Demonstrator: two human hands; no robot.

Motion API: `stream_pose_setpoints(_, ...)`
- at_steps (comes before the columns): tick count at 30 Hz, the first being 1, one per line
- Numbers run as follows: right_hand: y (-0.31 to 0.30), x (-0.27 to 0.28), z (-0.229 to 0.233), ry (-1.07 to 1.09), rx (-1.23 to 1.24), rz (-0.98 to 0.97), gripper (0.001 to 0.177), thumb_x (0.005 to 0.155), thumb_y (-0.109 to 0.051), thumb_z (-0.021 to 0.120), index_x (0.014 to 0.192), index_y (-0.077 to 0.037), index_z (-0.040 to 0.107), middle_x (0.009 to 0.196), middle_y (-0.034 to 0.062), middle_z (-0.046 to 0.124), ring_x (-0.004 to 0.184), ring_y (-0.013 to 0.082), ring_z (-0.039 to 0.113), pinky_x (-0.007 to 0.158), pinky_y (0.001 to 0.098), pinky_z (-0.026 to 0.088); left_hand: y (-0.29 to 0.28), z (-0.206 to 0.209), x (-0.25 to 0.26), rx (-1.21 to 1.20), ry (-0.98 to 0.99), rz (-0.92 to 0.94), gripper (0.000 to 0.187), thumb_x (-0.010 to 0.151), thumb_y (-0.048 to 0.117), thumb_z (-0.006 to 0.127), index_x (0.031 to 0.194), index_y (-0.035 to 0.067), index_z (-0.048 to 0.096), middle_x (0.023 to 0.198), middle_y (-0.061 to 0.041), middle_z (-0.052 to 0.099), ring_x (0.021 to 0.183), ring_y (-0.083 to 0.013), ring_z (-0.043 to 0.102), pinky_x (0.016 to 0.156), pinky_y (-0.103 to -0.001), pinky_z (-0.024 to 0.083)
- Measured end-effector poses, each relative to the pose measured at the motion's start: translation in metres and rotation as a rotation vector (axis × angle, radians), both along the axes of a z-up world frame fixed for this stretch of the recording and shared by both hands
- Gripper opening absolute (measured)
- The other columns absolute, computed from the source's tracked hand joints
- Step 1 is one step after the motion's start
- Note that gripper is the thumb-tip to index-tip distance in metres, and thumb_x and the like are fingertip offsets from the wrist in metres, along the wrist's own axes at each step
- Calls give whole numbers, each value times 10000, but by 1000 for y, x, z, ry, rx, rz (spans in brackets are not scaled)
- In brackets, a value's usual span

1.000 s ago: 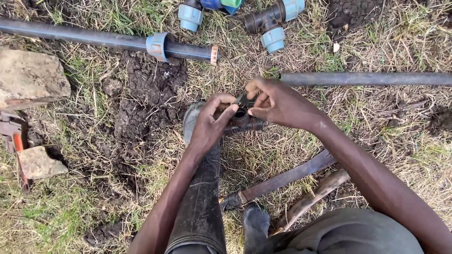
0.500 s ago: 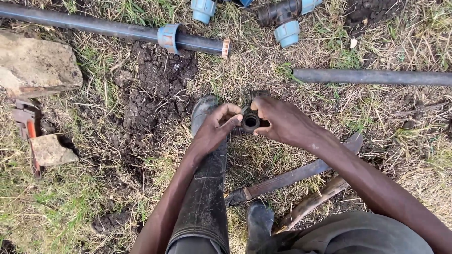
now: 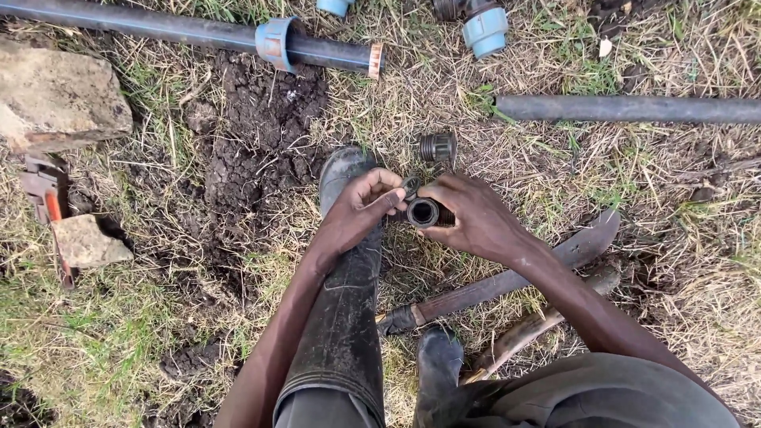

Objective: Assembling and sealing plastic irrigation pipes using fittings and sealant tape in an outdoor setting.

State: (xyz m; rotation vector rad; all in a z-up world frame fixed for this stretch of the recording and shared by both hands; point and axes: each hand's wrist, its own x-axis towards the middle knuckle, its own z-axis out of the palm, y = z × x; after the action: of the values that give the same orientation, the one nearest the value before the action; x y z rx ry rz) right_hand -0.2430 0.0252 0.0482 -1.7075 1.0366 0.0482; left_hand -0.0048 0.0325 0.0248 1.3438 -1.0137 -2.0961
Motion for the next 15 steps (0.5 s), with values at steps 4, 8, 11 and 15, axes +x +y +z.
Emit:
stream_pose_setpoints(4,-2,-1,9,-41,138,-150,554,857,-192,779,1341,3,595,1144,215,670,1088,393,639,928,503,520,0,0,-4,-21,-11,62,175,991,223,658,1084,77,632,1039,-121,698,953,-155,657,879,-321,574)
stream_pose_setpoints(8,-6,-1,18,-81,325,-272,564,835,-196,810,1332,-20,608,1176,221,688,1120,394,648,926,500,510,-5,17,-8,-81,-47,210,178,1026,253,619,1028,78,587,1145,-182,676,1065,-221,649,982,-381,521)
stream_pose_setpoints(11,-11,-6,17,-124,308,-346,542,833,-220,822,1293,-19,620,1146,230,686,1098,416,645,971,549,494,-6,23,-9,-66,-34,257,228,1040,310,599,1023,87,560,1178,-179,682,1117,-243,664,1016,-400,499)
stream_pose_setpoints(15,4,8,11,-264,450,-501,529,870,-221,769,1278,34,548,1183,311,636,1146,477,639,994,560,513,-9,15,-15,-89,3,290,231,1056,330,571,1023,106,529,1127,-151,686,1041,-223,682,964,-385,525)
